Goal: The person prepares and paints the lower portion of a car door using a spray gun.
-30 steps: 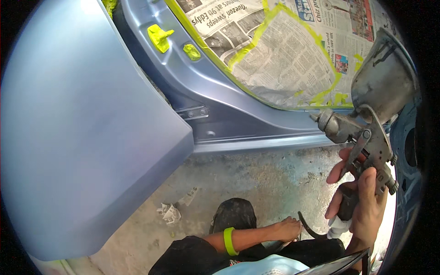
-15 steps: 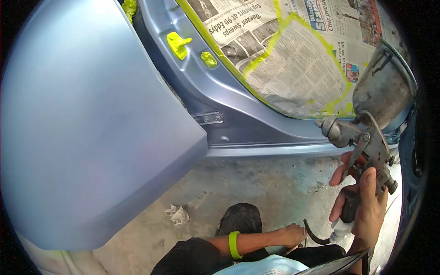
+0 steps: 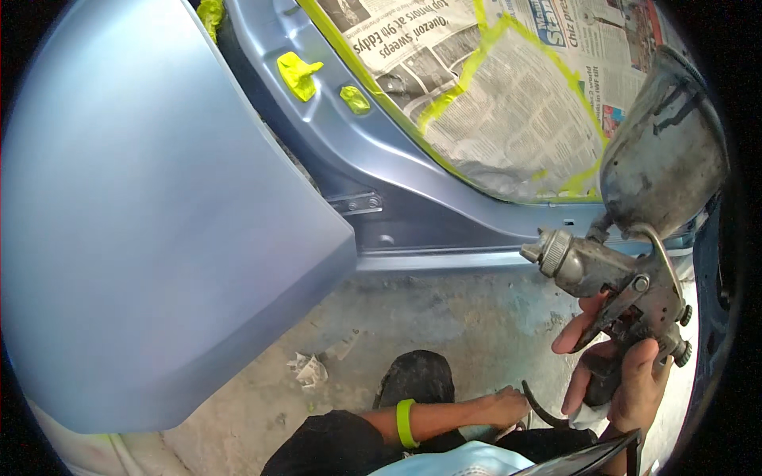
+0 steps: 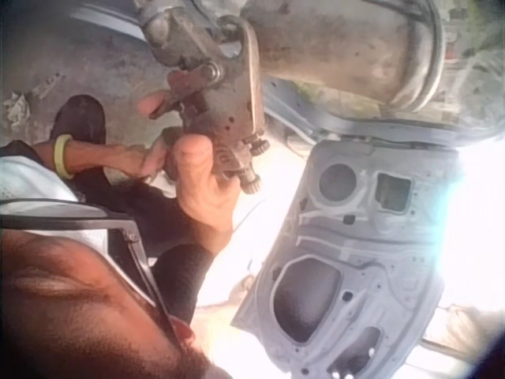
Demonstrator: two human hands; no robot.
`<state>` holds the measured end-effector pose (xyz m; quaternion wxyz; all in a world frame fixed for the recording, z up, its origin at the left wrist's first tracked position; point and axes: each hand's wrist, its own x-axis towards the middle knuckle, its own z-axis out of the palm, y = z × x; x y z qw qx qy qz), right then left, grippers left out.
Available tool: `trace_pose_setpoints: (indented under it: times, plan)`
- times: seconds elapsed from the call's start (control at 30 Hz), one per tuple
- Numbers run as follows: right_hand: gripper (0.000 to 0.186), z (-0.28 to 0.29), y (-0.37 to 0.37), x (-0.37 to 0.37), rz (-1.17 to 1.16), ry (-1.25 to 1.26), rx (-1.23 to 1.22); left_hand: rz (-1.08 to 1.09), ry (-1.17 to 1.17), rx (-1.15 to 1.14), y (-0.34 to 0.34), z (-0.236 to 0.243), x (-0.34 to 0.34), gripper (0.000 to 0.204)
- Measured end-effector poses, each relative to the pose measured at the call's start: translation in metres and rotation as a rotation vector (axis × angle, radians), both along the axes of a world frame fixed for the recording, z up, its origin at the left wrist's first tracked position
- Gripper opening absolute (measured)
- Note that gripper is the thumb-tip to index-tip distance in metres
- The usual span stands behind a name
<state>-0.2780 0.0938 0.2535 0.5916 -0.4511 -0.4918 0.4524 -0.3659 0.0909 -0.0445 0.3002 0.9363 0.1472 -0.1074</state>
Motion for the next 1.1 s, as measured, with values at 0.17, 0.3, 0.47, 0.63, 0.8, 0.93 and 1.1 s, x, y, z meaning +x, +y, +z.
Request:
trace_pose_setpoints:
  times: [0.17,0.3,0.47,0.63,0.8,0.93,1.1]
  plan:
    - [0.083,-0.016,-0.002,0.002,-0.107,-0.003,0.013,0.044,-0.168,-0.048,-0.009,-0.02,-0.005,0.022]
    - [0.067,-0.027,-0.016,0.037,-0.239,-0.122,-0.117,0.021,-0.176,-0.075,-0.023,-0.035,-0.001,0.023]
    - [0.057,-0.042,-0.041,0.066,-0.404,-0.282,-0.305,0.023,-0.211,-0.085,-0.033,-0.029,0.003,0.02]
    - [0.067,-0.067,-0.055,0.056,-0.377,-0.24,-0.309,0.109,0.01,-0.477,-0.006,-0.011,0.009,0.02]
    - [0.068,-0.09,-0.068,0.04,-0.419,-0.298,-0.324,0.16,-0.188,-0.1,0.012,0.021,0.003,0.022]
    - [0.069,-0.099,-0.069,0.044,-0.474,-0.413,-0.377,0.112,-0.15,-0.048,0.011,0.012,-0.008,0.02]
    - [0.086,-0.09,-0.077,0.018,-0.347,-0.195,-0.494,-0.004,-0.061,-0.119,0.006,0.008,-0.013,0.016]
